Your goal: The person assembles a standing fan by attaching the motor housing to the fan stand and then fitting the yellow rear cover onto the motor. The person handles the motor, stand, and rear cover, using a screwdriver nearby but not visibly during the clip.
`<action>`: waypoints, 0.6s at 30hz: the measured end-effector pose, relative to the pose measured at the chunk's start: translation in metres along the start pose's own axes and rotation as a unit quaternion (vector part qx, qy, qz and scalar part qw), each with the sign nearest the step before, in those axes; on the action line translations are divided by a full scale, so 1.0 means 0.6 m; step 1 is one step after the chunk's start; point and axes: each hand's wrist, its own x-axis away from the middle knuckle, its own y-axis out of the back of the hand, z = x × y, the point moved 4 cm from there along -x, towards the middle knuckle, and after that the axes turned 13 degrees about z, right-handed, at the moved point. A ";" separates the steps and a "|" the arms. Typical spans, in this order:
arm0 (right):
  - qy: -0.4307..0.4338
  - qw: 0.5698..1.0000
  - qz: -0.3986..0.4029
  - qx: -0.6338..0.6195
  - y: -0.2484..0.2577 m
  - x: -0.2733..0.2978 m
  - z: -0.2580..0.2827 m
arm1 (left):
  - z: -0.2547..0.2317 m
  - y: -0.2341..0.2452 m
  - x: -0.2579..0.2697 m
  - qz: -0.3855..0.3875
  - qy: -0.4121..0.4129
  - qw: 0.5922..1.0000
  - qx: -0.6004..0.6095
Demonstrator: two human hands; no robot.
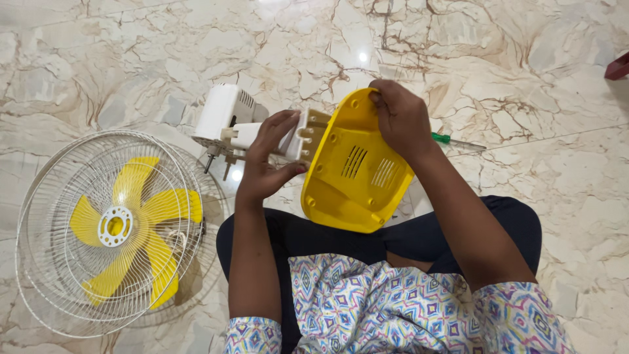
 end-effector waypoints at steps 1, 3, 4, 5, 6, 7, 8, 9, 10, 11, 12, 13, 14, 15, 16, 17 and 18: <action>0.001 1.000 0.003 0.009 0.001 0.000 -0.001 | -0.002 0.002 0.000 0.004 -0.018 1.000 -0.006; -0.011 1.000 0.008 -0.003 -0.001 0.003 -0.006 | -0.004 0.004 0.001 0.014 -0.053 0.998 -0.016; -0.018 1.000 0.010 -0.009 -0.002 0.004 -0.008 | -0.001 0.002 0.000 0.019 -0.050 0.999 -0.005; -0.012 1.000 0.009 -0.012 -0.003 0.006 -0.008 | 0.001 0.000 0.001 0.024 -0.045 0.999 0.005; -0.006 1.000 0.008 -0.016 -0.004 0.007 -0.008 | 0.002 -0.002 0.001 0.029 -0.041 0.999 0.014; -0.001 1.000 0.006 -0.020 -0.006 0.008 -0.007 | 0.000 -0.004 0.001 0.032 -0.047 0.998 0.007; -0.007 0.999 0.000 -0.034 -0.008 0.009 -0.007 | -0.002 -0.006 0.001 0.035 -0.053 0.998 -0.001; -0.014 0.999 -0.006 -0.049 -0.013 0.010 -0.005 | -0.004 -0.009 0.001 0.039 -0.059 0.997 -0.008; -0.020 0.998 -0.012 -0.063 -0.017 0.009 -0.004 | -0.005 -0.012 0.000 0.039 -0.060 0.997 -0.020; -0.009 0.998 -0.015 -0.064 -0.019 0.009 -0.001 | -0.006 -0.015 -0.001 0.038 -0.062 0.997 -0.032; 0.002 0.998 -0.017 -0.065 -0.020 0.008 0.002 | -0.007 -0.019 -0.002 0.038 -0.063 0.996 -0.044; 0.013 0.997 -0.019 -0.067 -0.023 0.007 0.006 | -0.008 -0.022 -0.002 0.038 -0.063 0.996 -0.058; 0.014 0.997 -0.019 -0.070 -0.025 0.005 0.009 | -0.010 -0.025 -0.001 0.038 -0.063 0.995 -0.073; 0.014 0.997 -0.020 -0.074 -0.026 0.004 0.010 | -0.010 -0.027 -0.002 0.038 -0.063 0.994 -0.086; 0.014 0.997 -0.021 -0.077 -0.026 0.003 0.012 | -0.009 -0.027 -0.002 0.033 -0.055 0.994 -0.090; 0.018 0.997 -0.019 -0.078 -0.026 0.002 0.013 | -0.008 -0.027 -0.003 0.028 -0.047 0.994 -0.093; 0.021 0.997 -0.017 -0.079 -0.026 0.001 0.014 | -0.006 -0.027 -0.004 0.022 -0.039 0.994 -0.096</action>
